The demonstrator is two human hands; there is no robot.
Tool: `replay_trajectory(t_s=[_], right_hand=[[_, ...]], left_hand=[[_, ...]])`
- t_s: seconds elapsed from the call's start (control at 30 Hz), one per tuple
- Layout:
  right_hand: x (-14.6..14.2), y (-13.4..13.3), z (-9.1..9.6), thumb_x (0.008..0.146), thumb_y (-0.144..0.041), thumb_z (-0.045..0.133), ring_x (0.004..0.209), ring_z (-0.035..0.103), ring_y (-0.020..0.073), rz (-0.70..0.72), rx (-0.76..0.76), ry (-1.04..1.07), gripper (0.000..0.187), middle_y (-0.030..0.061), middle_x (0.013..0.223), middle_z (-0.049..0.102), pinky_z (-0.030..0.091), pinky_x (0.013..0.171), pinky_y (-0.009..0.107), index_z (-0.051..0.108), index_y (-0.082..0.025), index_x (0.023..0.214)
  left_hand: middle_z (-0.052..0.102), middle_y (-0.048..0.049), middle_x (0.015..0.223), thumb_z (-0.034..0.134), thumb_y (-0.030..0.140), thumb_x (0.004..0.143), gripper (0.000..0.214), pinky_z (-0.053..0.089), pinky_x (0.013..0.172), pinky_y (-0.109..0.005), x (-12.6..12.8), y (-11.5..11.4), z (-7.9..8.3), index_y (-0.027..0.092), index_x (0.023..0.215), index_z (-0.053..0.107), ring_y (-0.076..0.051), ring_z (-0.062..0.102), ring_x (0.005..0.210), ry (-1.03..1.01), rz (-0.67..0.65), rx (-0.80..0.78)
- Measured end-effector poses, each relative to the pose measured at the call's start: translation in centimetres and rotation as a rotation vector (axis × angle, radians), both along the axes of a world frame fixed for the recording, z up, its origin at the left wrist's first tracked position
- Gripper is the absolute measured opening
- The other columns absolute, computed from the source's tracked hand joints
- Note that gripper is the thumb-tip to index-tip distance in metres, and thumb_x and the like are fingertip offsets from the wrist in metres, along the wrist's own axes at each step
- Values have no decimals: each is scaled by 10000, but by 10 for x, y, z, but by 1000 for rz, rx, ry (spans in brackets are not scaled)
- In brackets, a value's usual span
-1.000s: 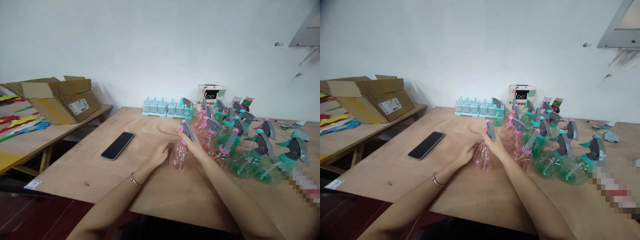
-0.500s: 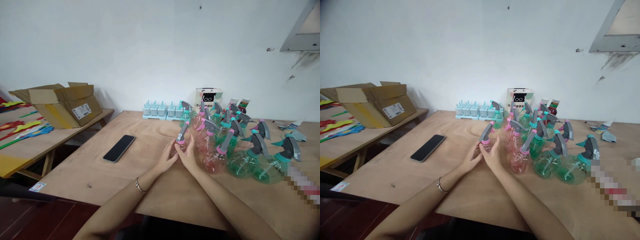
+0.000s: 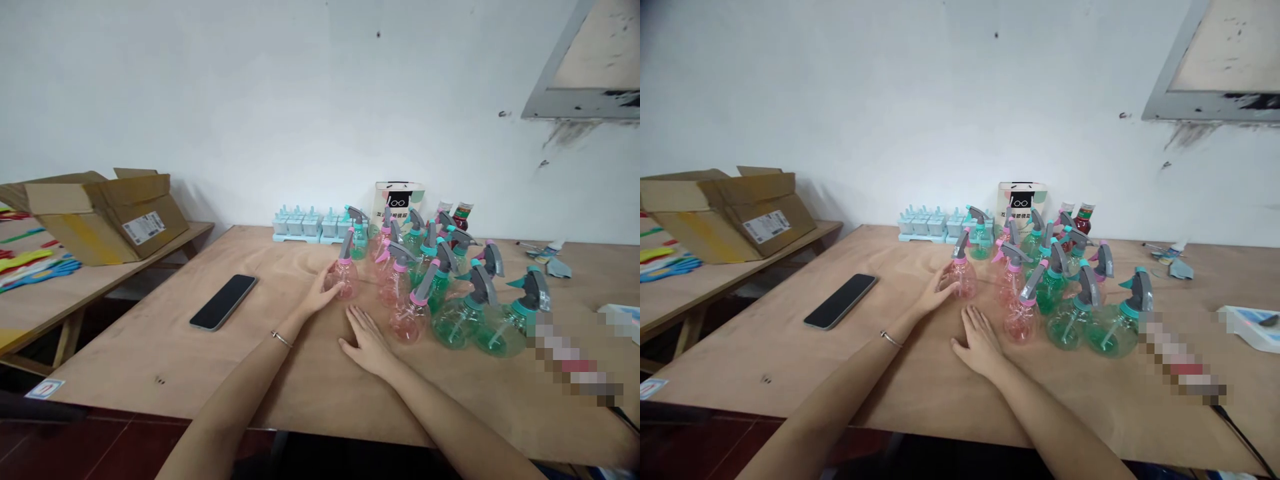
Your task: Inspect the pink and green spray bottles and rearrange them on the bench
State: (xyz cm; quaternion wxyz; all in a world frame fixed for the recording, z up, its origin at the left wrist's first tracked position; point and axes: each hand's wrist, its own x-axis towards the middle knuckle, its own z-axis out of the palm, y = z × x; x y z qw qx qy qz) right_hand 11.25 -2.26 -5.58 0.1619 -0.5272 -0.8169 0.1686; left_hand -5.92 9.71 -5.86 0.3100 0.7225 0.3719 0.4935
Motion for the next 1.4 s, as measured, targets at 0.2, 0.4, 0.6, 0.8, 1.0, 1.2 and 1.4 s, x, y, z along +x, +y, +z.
replay_trajectory(t_s=[0.2, 0.4, 0.6, 0.8, 1.0, 1.2, 1.4], right_hand=[[4, -12, 8, 894, -407, 514, 1477, 227, 288, 99, 7, -71, 628, 155, 1570, 277, 194, 1207, 498, 433, -118, 1446], [2, -10, 13, 906, -403, 503, 1481, 211, 293, 125, -19, -107, 645, 168, 1578, 252, 156, 1212, 488, 396, -97, 1464], [3, -9, 14, 909, -443, 503, 1485, 192, 297, 150, -19, -105, 659, 187, 1579, 243, 140, 1212, 486, 406, -91, 1457], [3, -7, 8, 901, -424, 521, 1476, 227, 296, 180, 31, -76, 626, 186, 1565, 293, 153, 1211, 497, 450, -95, 1429], [9, 1, -2, 900, -296, 512, 1371, 442, 233, 164, 99, 60, 413, 118, 1428, 535, 252, 1196, 482, 602, -154, 1277], [21, 10, -1, 907, -325, 504, 1424, 356, 284, 185, 122, -75, 536, 149, 1531, 385, 261, 1191, 495, 485, -121, 1402], [18, 5, 4, 946, -360, 439, 1444, 318, 272, 167, 97, -181, 578, 121, 1556, 343, 200, 1204, 513, 371, -150, 1480]], left_hand=[[352, -141, 1522, 657, 504, 797, 803, 336, 1120, -465, -7, 7, 31, 239, 1458, 286, -267, 385, 1384, 52, 63, 22], [418, -131, 1485, 734, 479, 731, 830, 330, 1132, -412, 15, 24, 77, 217, 1422, 356, -263, 409, 1372, 58, -77, 109], [609, -105, 1293, 697, 342, 744, 622, 469, 1001, -398, 39, 45, 81, 206, 1324, 519, -253, 582, 1164, -20, -210, 45], [702, -46, 864, 676, 243, 685, 316, 539, 839, -390, 22, 33, 66, 153, 987, 658, -240, 654, 890, 38, -60, -223], [688, -85, 1121, 686, 248, 683, 327, 420, 1042, -488, -12, -5, 89, 189, 1003, 657, -324, 587, 1186, -402, -370, -250], [734, -88, 953, 623, 282, 613, 357, 348, 1056, -620, -17, -42, 73, 193, 958, 654, -381, 603, 1165, -665, -760, -554], [724, -114, 901, 620, 268, 556, 419, 477, 920, -497, -2, -56, 36, 154, 957, 657, -358, 674, 993, -591, -877, -755]])
